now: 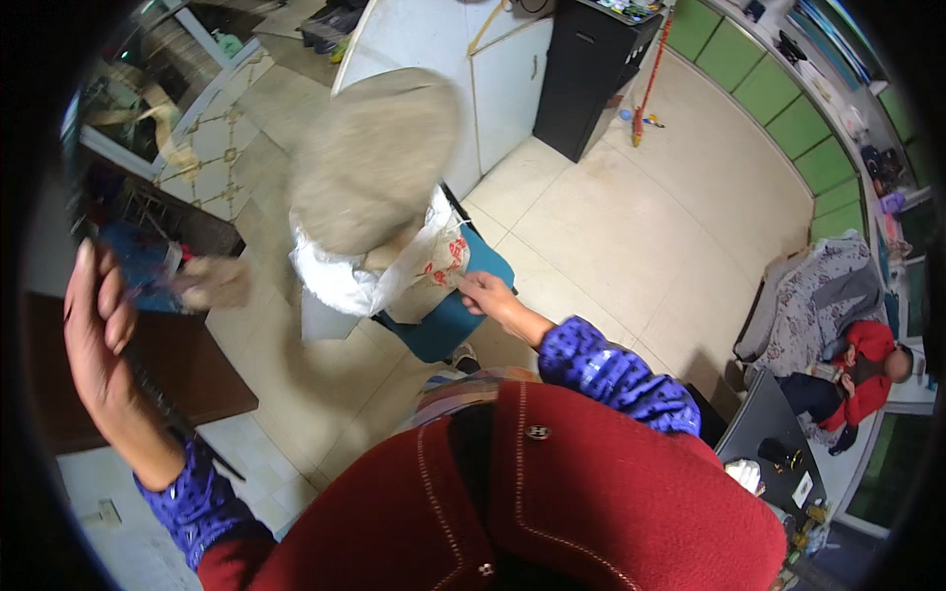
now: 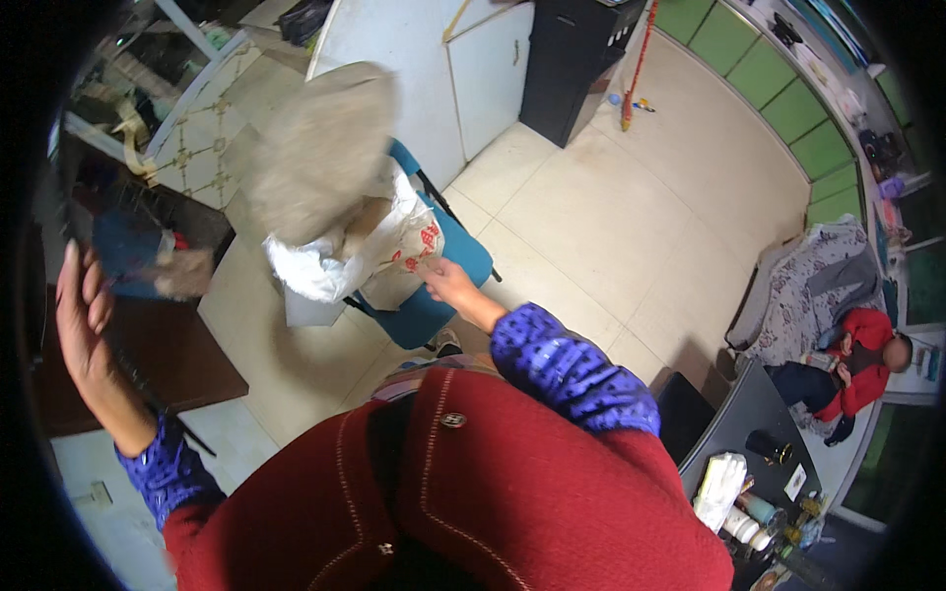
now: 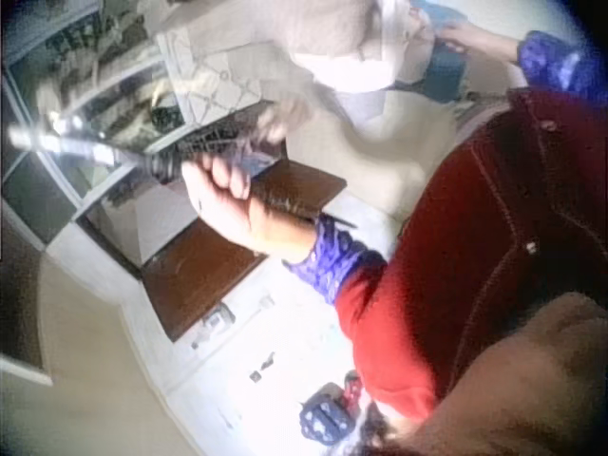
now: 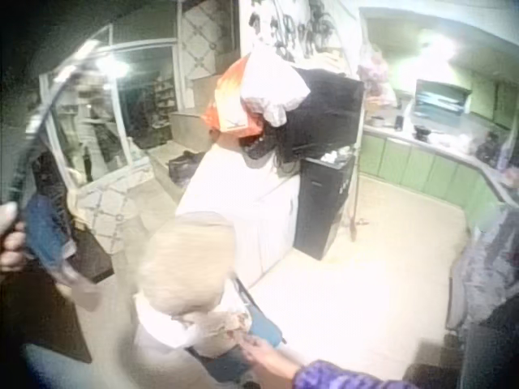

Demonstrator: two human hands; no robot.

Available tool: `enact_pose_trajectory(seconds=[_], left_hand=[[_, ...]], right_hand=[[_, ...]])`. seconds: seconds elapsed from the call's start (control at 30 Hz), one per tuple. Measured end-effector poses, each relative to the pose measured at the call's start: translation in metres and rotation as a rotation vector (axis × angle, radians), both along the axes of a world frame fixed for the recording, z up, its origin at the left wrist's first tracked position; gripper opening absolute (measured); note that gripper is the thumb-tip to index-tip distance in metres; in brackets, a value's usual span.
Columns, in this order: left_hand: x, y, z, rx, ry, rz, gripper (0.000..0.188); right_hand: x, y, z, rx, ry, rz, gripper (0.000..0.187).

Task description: The person walks through a room holding a long fishing rod and a small net. They stop near a chair, pick up a white sack, and then proceed to attach the net to the end of the rod using a string or cord.

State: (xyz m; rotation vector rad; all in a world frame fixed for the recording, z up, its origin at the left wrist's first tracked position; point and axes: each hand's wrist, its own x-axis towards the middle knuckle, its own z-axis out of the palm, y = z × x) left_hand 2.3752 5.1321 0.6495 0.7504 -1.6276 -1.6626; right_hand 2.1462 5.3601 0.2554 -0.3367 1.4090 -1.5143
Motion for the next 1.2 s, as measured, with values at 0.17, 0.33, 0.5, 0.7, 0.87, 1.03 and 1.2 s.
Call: enact_pose_trajectory(seconds=[0.17,0.33,0.5,0.7,0.87,1.03,1.2], left_hand=[[0.065,-0.064,-0.012,-0.098,-0.051,0.336,0.021],[0.101,-0.093,-0.028,-0.081,-0.064,0.383,0.021],[0.134,-0.101,-0.047,-0.035,-0.128,0.610,0.019],[0.170,-0.105,-0.096,0.111,-0.141,0.670,0.017],[0.180,-0.095,-0.140,0.203,-0.225,0.791,0.018],[0.178,-0.084,-0.185,0.259,-0.263,0.749,0.018],[0.177,-0.071,-0.220,0.386,-0.208,0.703,0.017]], right_hand=[[-0.025,-0.081,-0.003,0.115,-0.221,-0.207,0.033],[-0.040,-0.141,-0.022,0.103,-0.475,-0.255,0.032],[-0.054,-0.178,-0.038,0.235,-0.473,-0.381,0.030],[-0.069,-0.129,0.003,0.380,-0.225,-0.139,0.032],[-0.098,-0.111,0.063,0.492,0.043,-0.036,0.034],[-0.086,-0.173,0.090,0.330,0.515,0.061,0.041],[-0.056,-0.243,0.085,0.341,0.352,0.210,0.042]])
